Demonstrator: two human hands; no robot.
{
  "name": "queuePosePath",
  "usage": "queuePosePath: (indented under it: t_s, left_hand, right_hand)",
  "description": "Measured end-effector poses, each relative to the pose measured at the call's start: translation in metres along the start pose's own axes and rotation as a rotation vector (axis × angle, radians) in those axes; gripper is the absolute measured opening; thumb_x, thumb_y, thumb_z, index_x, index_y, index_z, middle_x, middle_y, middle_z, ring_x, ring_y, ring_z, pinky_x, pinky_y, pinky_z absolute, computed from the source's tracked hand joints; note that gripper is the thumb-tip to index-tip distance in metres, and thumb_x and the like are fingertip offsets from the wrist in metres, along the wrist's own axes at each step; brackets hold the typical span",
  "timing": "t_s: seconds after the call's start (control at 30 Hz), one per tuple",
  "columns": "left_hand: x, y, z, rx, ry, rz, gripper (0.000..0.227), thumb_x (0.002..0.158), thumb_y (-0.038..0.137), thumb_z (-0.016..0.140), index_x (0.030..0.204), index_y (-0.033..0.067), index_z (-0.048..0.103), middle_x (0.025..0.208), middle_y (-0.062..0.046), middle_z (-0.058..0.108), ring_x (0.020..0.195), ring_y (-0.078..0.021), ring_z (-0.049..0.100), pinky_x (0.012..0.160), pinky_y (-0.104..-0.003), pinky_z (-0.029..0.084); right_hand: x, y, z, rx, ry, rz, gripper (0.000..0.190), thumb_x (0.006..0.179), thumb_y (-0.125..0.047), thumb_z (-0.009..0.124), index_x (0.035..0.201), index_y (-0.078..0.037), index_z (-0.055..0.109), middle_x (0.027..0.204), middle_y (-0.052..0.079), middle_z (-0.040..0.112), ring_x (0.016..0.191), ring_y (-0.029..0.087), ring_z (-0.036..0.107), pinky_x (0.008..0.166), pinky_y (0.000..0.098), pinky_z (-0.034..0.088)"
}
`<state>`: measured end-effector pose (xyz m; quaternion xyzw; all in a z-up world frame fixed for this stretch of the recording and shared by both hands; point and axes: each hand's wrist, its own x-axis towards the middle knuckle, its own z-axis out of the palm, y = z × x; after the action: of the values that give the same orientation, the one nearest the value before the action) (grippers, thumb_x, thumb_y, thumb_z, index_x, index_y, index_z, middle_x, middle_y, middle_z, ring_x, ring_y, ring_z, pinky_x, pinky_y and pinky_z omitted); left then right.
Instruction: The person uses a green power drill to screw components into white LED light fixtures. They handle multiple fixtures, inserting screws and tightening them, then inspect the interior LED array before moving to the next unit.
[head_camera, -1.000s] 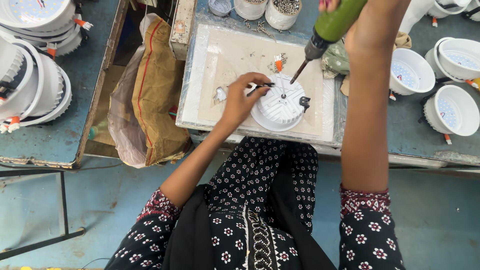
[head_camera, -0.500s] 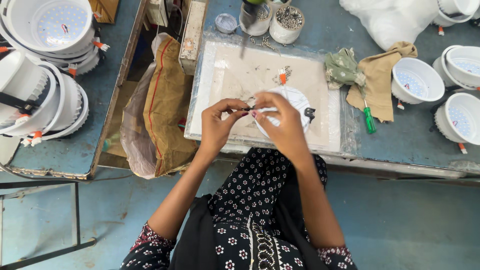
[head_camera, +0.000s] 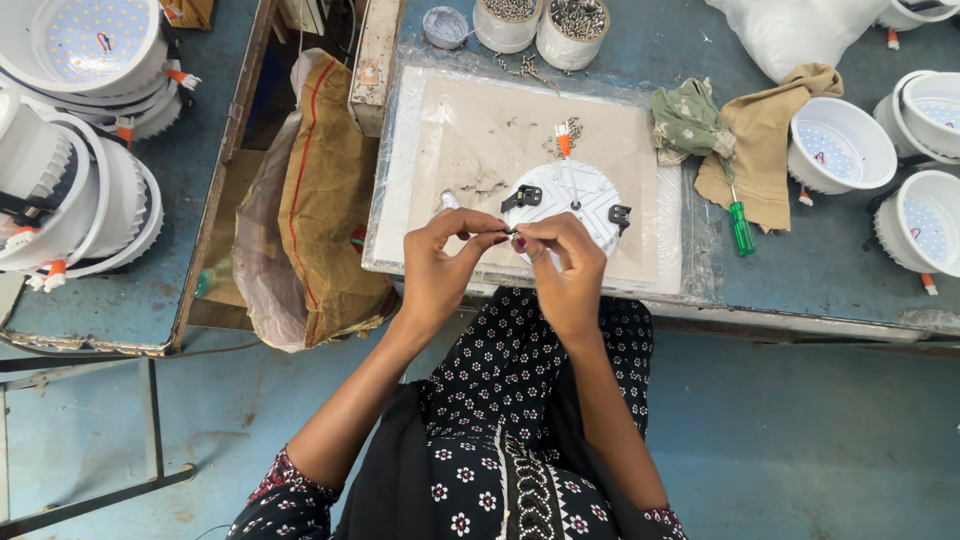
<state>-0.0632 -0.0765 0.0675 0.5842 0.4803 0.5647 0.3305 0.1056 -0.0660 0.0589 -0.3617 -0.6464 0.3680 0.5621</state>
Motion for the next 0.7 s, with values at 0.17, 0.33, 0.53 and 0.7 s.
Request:
queuePosePath:
  t_s: [0.17,0.33,0.53,0.7]
  left_hand:
    - [-0.002,-0.009,0.005,0.033,0.011,0.057,0.008,0.088,0.000,0.074,0.096,0.0014,0.074,0.088,-0.006,0.074,0.084,-0.0148,0.064,0.078,-0.030,0.046]
    - [0.005,-0.025,0.014,-0.052,-0.062,-0.048,0.009,0.090,0.005,0.076,0.097,0.0004,0.072,0.089,-0.006,0.076,0.082,-0.0117,0.065,0.079,-0.027,0.049]
    - [0.017,-0.049,0.045,-0.233,-0.081,0.028,0.014,0.095,0.000,0.070,0.107,-0.0035,0.064,0.104,-0.010,0.076,0.101,-0.0148,0.073,0.091,-0.028,0.057]
    - [0.019,-0.060,0.076,-0.158,-0.086,0.053,0.017,0.096,-0.001,0.067,0.112,-0.0011,0.062,0.105,-0.010,0.076,0.104,-0.0171,0.075,0.090,-0.028,0.055]
  right_hand:
    - [-0.008,0.002,0.006,-0.122,0.016,0.029,0.004,0.099,0.004,0.066,0.104,0.004,0.067,0.100,0.008,0.063,0.091,0.014,0.067,0.086,0.0262,0.059]
    - [0.036,0.013,-0.049,-0.169,-0.196,0.193,0.034,0.091,-0.007,0.073,0.122,-0.004,0.060,0.115,0.007,0.062,0.104,0.014,0.063,0.087,0.0302,0.055]
    - [0.082,0.041,-0.085,-0.520,-0.334,0.243,0.029,0.088,-0.007,0.078,0.114,-0.002,0.066,0.104,0.008,0.065,0.090,0.017,0.064,0.078,0.0308,0.052]
    - [0.083,0.048,-0.092,-0.549,-0.356,0.195,0.017,0.089,-0.008,0.075,0.101,0.001,0.066,0.092,0.010,0.076,0.084,0.021,0.075,0.076,0.0328,0.058]
